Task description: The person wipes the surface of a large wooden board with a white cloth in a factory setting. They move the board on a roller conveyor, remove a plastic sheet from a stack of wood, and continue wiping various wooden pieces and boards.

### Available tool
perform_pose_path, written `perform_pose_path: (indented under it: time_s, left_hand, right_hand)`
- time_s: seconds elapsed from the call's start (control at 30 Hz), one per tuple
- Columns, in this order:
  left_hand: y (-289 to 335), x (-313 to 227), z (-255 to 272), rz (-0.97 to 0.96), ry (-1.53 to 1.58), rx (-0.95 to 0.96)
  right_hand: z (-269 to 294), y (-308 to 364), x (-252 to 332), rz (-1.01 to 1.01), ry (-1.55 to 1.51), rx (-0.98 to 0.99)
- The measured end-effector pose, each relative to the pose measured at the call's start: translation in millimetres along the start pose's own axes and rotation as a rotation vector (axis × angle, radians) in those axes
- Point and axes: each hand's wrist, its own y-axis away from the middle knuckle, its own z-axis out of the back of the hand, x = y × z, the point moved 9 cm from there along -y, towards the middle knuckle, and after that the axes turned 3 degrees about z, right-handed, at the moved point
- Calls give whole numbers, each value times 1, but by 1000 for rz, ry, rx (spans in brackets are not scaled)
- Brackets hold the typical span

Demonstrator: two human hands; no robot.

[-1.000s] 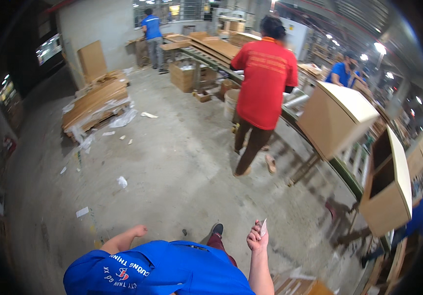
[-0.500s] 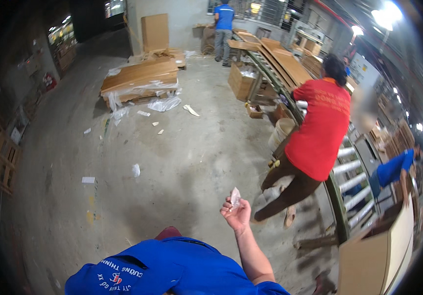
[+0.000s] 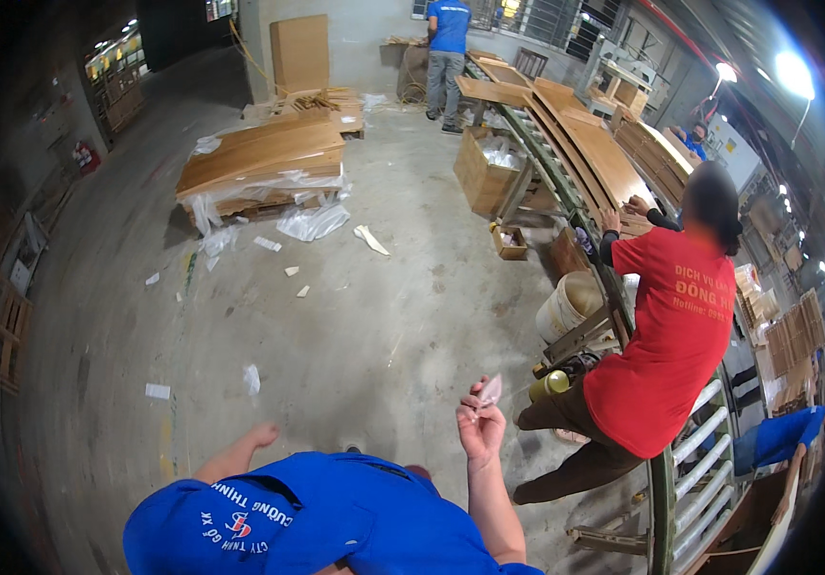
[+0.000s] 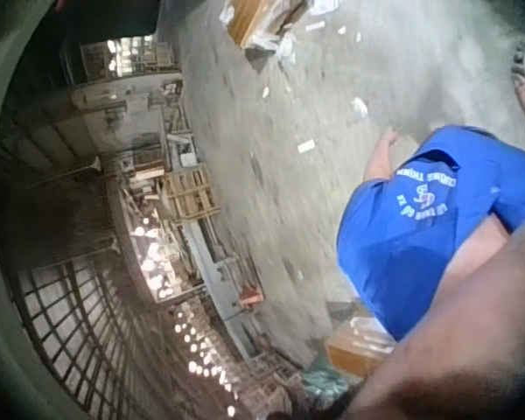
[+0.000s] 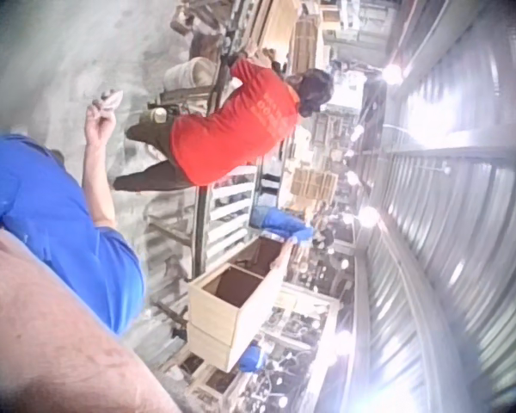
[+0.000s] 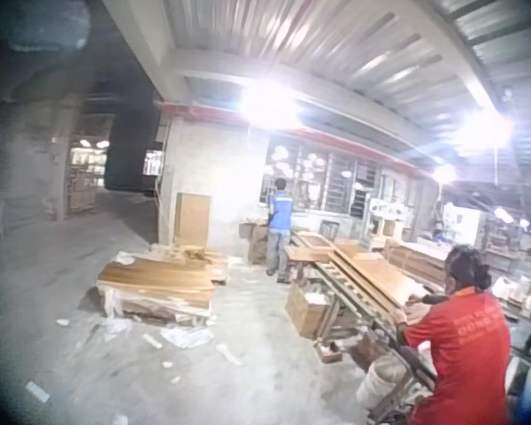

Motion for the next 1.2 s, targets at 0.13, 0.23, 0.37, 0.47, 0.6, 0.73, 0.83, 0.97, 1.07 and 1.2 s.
perform_pose_path:
  time_s: [0.13,0.23,0.37,0.47,0.6,0.73,0.83,0.97,1.07,1.2]
  left_hand:
    - [-119,-126,113,-205,70,-132]
    - [-187,-209,158,-368,169,-198]
    - [-243,-283,163,-412,172,-86]
    - [-261,-323,144,-416,49,97]
    - [-277,-293,162,-169,122,157]
    - [-316,-275,185,9,134,112]
    - [-349,-259,190,226,265,180]
    - [-434,-303,249,155,162,246]
    - [-519,-362,332,-27,37,169]
    - [-631,-474,448,-270,42,-85]
  right_hand:
    - [12,-36,41,84,-100,-98]
    - [28,-80,61,44,-184,-123]
    - [28,-167,95,-49,-242,-84]
    - [12,-248,149,-40,-63,-88]
    - [-37,-365,180,-54,160,-132]
    - [-82,-470,180,-161,158,-26]
    - [-82,-536,188,-196,104,-8]
    - [-59,-606,211,-179,40,-62]
    - [-60,-658,227,-118,14,-85]
    - [-60,-701,259,-8,1,-107]
